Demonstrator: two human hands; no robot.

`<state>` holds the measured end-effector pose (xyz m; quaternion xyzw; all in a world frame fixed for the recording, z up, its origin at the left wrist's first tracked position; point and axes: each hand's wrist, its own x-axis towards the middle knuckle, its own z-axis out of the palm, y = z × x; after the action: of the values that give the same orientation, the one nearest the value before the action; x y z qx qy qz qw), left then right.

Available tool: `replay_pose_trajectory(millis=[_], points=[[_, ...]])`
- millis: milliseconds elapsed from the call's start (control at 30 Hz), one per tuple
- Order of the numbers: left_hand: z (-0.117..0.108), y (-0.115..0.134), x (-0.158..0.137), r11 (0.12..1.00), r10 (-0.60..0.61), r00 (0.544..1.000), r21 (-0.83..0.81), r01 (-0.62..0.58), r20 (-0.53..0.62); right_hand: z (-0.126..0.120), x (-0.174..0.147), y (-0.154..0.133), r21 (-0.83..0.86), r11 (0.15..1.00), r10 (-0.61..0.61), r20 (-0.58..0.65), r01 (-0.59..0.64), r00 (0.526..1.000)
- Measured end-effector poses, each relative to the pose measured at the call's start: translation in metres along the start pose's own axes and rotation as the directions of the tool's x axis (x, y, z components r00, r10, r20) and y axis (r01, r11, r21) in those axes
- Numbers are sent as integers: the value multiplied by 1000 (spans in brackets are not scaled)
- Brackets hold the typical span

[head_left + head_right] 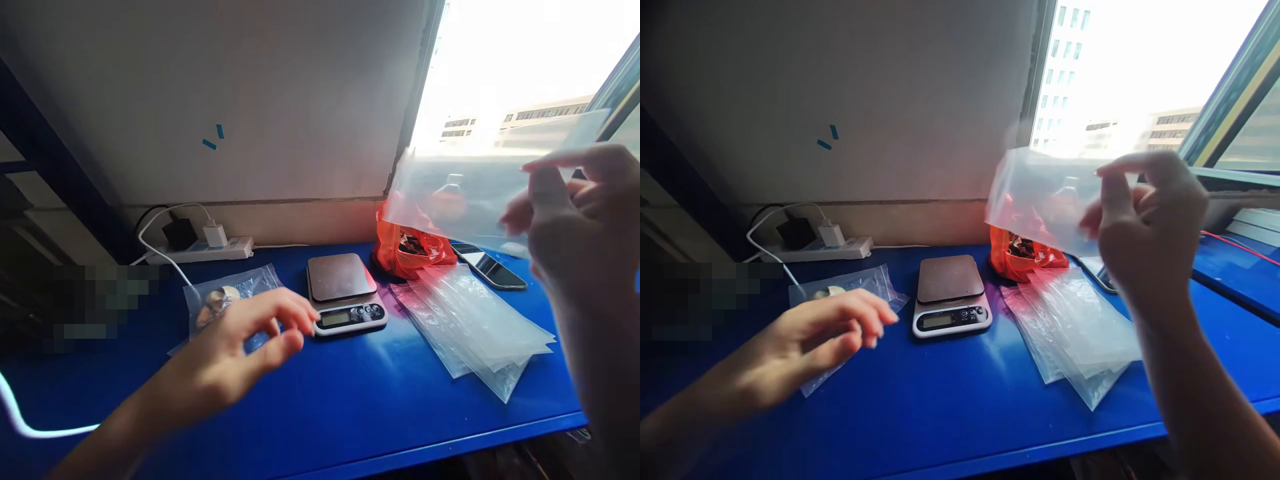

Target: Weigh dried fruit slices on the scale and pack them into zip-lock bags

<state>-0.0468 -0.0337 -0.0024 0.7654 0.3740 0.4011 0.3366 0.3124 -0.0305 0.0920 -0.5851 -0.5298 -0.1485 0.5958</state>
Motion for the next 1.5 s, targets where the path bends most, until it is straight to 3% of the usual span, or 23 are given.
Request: replay_pose_trajectory(millis=[33, 100, 200, 267, 300, 367, 433, 500, 533, 567, 633, 700, 733, 767, 933, 1100, 1167, 1500], points=[[5, 9, 22, 998, -62, 990, 24, 60, 127, 5, -19, -9, 124, 992, 15, -15, -13, 1000], [13, 19, 53, 987, -153, 977, -24, 158, 151, 21, -57, -20, 377, 926, -13, 97, -25, 995], [18, 17, 59, 963, -189, 981, -184, 195, 49, 48, -98, -21, 563, 808, -90, 408, -173, 909], [17, 10, 50, 950, -216, 976, -238, 203, -29, 57, -110, -17, 595, 766, -140, 523, -243, 841], [15, 8, 45, 947, -229, 972, -246, 208, -58, 56, -110, -15, 608, 750, -149, 539, -261, 829], [12, 6, 41, 942, -243, 969, -246, 226, -40, 48, -103, -14, 647, 709, -122, 503, -279, 856], [9, 8, 41, 946, -237, 967, -203, 252, 95, 37, -91, -15, 697, 653, -37, 420, -296, 907], [9, 11, 42, 959, -223, 942, -118, 258, 251, 30, -82, -15, 708, 616, 16, 428, -346, 904], [10, 12, 42, 965, -218, 930, -77, 251, 297, 29, -81, -15, 682, 621, 5, 491, -387, 871], [11, 13, 42, 969, -216, 921, -43, 243, 324, 31, -81, -13, 629, 644, -30, 588, -435, 808], [14, 13, 42, 975, -211, 916, 5, 223, 342, 38, -85, -11, 488, 728, -132, 789, -481, 600], [17, 13, 41, 977, -213, 904, 59, 206, 372, 45, -93, -10, 404, 803, -224, 886, -439, 406], [18, 13, 41, 977, -215, 894, 88, 196, 393, 47, -96, -11, 398, 822, -260, 899, -407, 353], [19, 13, 40, 976, -217, 883, 113, 186, 415, 48, -98, -12, 410, 830, -290, 896, -379, 335], [21, 15, 41, 972, -234, 860, 133, 195, 452, 41, -101, -16, 458, 834, -326, 859, -307, 396], [14, 6, 41, 975, -216, 890, 40, 219, 402, 42, -98, -5, 431, 818, -183, 822, -381, 539], [12, 2, 40, 977, -197, 908, -4, 213, 370, 44, -97, -2, 418, 824, -152, 815, -384, 559], [14, 7, 35, 992, -122, 976, 33, 118, 181, 44, -94, -5, 403, 872, -264, 866, -279, 426]])
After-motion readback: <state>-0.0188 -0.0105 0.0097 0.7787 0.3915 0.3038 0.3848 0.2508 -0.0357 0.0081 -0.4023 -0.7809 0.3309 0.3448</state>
